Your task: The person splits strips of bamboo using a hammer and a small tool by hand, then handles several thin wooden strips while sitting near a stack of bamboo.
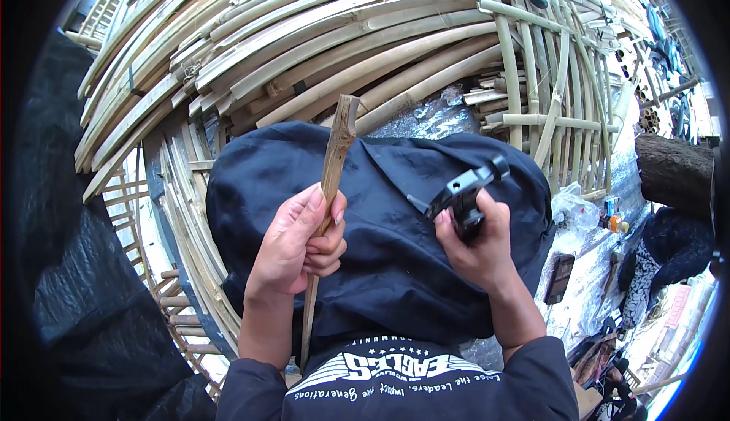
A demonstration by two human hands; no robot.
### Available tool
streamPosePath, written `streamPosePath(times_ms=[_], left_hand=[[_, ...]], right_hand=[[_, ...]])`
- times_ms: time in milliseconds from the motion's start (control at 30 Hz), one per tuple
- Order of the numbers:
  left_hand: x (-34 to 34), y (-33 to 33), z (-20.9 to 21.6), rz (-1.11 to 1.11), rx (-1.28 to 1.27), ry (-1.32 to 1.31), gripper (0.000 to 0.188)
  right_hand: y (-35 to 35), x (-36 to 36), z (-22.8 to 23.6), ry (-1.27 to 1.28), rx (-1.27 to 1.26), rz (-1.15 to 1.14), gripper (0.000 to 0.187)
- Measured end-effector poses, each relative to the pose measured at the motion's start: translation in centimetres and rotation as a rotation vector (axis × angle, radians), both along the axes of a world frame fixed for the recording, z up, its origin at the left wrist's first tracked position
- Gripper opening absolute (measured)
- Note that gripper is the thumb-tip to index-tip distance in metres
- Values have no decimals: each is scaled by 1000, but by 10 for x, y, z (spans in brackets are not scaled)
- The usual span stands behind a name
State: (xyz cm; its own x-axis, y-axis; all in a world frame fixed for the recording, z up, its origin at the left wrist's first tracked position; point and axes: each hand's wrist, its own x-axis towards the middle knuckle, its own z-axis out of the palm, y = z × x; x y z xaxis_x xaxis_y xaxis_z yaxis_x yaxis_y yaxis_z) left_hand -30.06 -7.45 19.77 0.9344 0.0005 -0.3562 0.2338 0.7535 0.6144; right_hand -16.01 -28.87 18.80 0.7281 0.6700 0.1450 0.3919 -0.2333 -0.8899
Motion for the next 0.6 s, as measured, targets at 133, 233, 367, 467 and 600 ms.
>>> streamPosePath(times_ms=[133,233,367,467,600], left_hand=[[3,-2,3,-20,17,9,35],[6,-5,3,-18,15,24,34],[5,-7,-2,-7,15,42,35],[4,-6,-5,0,44,41,35],[3,-7,-4,13,92,55,35]], right_hand=[[-11,-10,12,-7,-14,93,21],[-20,-15,10,-9,17,150,20],[-13,-15,14,13,-12,146,18],[-9,-12,13,46,-21,136,19],[2,4,9,69,-79,83,21]])
